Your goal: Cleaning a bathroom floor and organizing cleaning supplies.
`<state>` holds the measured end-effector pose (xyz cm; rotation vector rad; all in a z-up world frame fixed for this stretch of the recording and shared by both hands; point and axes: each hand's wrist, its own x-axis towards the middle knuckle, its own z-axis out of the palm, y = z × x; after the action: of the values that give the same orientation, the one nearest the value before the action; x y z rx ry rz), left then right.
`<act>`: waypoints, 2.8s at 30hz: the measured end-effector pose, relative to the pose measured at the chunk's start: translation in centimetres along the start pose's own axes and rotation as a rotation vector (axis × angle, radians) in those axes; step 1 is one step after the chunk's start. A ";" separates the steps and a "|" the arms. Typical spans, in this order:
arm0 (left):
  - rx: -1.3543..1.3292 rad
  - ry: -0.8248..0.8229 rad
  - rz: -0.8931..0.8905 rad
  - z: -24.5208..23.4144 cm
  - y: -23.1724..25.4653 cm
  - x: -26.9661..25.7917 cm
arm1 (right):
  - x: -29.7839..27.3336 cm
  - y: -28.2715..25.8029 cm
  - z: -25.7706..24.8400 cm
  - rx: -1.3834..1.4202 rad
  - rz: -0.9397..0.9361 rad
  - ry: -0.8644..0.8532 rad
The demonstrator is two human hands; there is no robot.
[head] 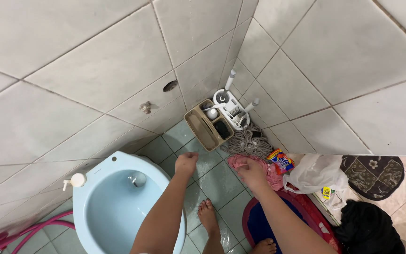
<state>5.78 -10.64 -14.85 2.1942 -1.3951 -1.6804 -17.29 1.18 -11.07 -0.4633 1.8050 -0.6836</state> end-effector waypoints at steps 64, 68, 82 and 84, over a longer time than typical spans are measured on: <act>0.634 0.373 0.853 14.7 10.0 35.1 | 48.6 12.4 -3.9 -0.334 0.143 0.266; 0.362 0.505 0.926 11.9 10.5 32.5 | 45.2 9.7 -4.0 -0.398 0.066 0.353; 0.120 0.615 0.799 5.8 12.4 16.2 | 33.3 6.4 -10.0 -0.443 -0.195 0.357; -0.044 0.541 0.580 4.3 13.2 12.2 | 29.9 5.2 -11.0 -0.590 -0.257 0.355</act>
<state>-5.65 -24.55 -18.87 1.7682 -1.5810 -0.8376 -37.34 -10.71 -33.35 -1.0312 2.3106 -0.4063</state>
